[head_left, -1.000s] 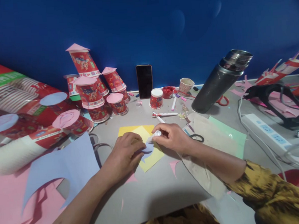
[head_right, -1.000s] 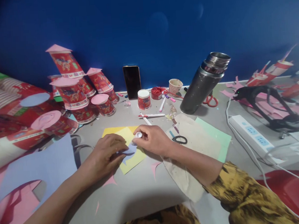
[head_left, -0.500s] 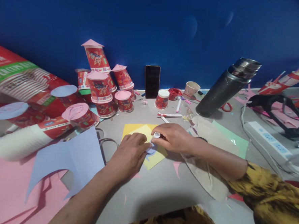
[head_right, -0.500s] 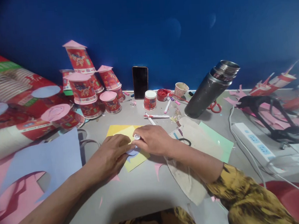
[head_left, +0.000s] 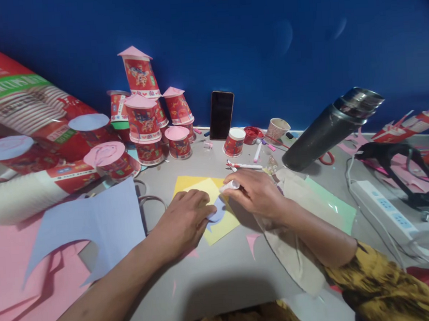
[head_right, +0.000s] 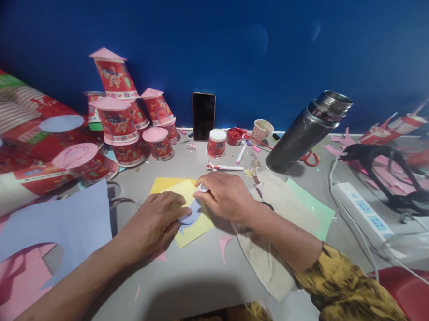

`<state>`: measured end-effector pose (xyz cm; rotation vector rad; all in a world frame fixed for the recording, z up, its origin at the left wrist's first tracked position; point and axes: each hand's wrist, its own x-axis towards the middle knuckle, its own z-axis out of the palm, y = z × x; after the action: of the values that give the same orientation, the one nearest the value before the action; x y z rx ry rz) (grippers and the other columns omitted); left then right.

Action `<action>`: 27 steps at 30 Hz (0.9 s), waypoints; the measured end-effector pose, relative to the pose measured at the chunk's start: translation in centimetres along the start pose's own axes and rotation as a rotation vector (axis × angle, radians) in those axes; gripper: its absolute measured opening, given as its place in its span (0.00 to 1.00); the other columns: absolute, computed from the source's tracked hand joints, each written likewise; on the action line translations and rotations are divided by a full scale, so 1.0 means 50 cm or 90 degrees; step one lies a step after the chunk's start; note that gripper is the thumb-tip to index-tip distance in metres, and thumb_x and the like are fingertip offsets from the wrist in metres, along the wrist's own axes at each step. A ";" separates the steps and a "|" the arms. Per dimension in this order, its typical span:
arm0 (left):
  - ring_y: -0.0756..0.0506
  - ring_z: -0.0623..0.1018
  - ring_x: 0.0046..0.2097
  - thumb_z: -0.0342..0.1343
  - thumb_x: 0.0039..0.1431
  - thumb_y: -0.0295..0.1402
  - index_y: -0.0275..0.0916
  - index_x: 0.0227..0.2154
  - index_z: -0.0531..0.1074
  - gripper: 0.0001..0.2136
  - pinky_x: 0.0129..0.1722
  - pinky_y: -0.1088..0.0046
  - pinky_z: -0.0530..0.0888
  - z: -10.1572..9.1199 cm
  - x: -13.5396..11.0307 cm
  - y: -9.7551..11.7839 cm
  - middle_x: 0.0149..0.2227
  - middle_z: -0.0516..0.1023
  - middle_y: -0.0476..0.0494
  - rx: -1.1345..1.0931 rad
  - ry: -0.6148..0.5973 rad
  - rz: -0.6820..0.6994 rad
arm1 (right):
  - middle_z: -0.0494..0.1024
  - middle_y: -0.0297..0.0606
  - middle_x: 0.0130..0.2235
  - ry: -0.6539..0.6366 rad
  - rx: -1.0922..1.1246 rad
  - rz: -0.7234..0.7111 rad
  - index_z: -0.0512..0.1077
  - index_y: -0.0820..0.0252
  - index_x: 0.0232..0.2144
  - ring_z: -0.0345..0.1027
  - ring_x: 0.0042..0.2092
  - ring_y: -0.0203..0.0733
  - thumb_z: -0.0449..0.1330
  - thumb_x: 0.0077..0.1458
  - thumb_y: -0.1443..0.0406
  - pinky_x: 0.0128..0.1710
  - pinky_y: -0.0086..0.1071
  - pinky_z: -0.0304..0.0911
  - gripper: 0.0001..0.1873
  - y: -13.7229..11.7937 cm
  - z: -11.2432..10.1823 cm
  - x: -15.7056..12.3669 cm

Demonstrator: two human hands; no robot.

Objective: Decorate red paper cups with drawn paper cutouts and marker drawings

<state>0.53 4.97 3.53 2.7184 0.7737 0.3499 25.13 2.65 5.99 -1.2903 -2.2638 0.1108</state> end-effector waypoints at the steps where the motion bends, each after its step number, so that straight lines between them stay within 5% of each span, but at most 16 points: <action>1: 0.37 0.74 0.49 0.52 0.68 0.26 0.42 0.48 0.79 0.13 0.48 0.55 0.70 -0.001 0.000 0.001 0.49 0.76 0.37 -0.001 -0.002 -0.002 | 0.85 0.42 0.42 -0.012 0.011 0.000 0.76 0.58 0.44 0.76 0.41 0.45 0.60 0.70 0.60 0.41 0.35 0.61 0.08 -0.002 -0.001 -0.002; 7: 0.38 0.74 0.45 0.52 0.68 0.27 0.42 0.46 0.79 0.11 0.45 0.57 0.69 -0.005 0.000 0.002 0.44 0.76 0.38 0.010 -0.011 -0.003 | 0.85 0.42 0.40 -0.108 -0.018 0.006 0.76 0.58 0.42 0.76 0.41 0.46 0.61 0.69 0.60 0.38 0.35 0.59 0.08 -0.007 0.021 -0.003; 13: 0.38 0.74 0.47 0.53 0.68 0.26 0.42 0.46 0.79 0.11 0.47 0.57 0.69 0.000 0.000 0.000 0.47 0.76 0.38 0.012 0.005 0.002 | 0.85 0.42 0.40 -0.046 -0.036 0.001 0.76 0.60 0.43 0.76 0.40 0.45 0.62 0.69 0.62 0.40 0.35 0.58 0.07 -0.005 0.007 -0.001; 19: 0.38 0.74 0.47 0.52 0.68 0.27 0.43 0.48 0.79 0.12 0.47 0.57 0.69 -0.002 0.000 0.004 0.46 0.76 0.38 0.009 -0.002 -0.001 | 0.84 0.42 0.37 -0.101 -0.062 -0.037 0.76 0.60 0.41 0.74 0.39 0.45 0.62 0.70 0.60 0.37 0.35 0.56 0.09 -0.011 0.010 -0.009; 27: 0.38 0.74 0.48 0.52 0.69 0.27 0.43 0.48 0.78 0.12 0.48 0.56 0.69 0.002 -0.002 -0.001 0.46 0.76 0.38 0.009 0.005 0.009 | 0.84 0.41 0.39 -0.067 -0.039 -0.035 0.76 0.59 0.43 0.74 0.39 0.45 0.61 0.70 0.58 0.38 0.35 0.58 0.10 -0.005 0.006 -0.013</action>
<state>0.46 4.96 3.40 2.7388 0.7619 0.3605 25.06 2.02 5.55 -1.2800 -2.4067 0.0916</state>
